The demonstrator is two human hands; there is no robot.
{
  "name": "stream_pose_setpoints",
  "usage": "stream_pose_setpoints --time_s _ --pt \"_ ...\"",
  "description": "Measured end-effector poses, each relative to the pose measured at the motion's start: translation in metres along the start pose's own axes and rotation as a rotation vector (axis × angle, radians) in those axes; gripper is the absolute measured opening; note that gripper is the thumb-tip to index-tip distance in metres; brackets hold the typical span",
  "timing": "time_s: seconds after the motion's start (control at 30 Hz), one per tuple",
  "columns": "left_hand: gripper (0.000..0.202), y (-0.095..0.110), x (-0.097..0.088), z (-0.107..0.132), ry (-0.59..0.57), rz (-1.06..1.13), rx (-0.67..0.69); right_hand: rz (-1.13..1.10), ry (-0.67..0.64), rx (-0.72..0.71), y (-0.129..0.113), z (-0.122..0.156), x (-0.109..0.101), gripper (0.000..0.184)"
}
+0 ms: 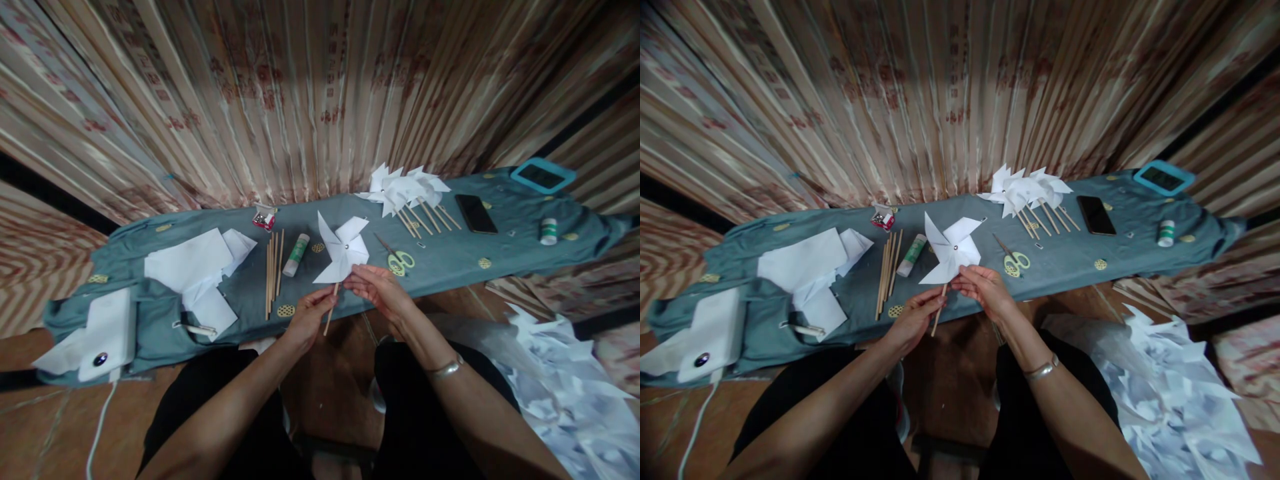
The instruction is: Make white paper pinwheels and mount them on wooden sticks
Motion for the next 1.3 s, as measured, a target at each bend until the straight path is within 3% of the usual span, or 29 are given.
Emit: stream_pose_setpoints --time_s 0.27,0.47,0.57,0.77,1.3 --pt "0.039 0.005 -0.004 -0.004 0.015 0.037 0.011 0.174 0.053 -0.063 -0.005 0.002 -0.007 0.046" --pt "0.039 0.005 -0.006 -0.004 0.024 0.056 -0.023 0.290 0.349 -0.403 -0.023 -0.007 -0.039 0.041" --pt "0.037 0.003 -0.007 -0.002 -0.005 0.049 -0.042 0.291 0.451 -0.464 -0.024 -0.015 -0.051 0.042" --pt "0.035 0.004 -0.007 0.001 -0.028 0.060 -0.062 0.331 0.297 -0.308 -0.017 -0.024 -0.047 0.050" --pt "0.033 0.008 -0.009 -0.004 0.023 0.030 -0.007 0.194 0.110 -0.157 -0.014 -0.005 -0.024 0.045"
Point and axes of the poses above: each hand's wrist, its own z-axis away from the middle knuckle, its own x-axis out of the palm, y = z × x, the point moved 3 cm from there along -z, towards the middle knuckle, and after that the axes turned 12 degrees about z, right-handed, at the moved point
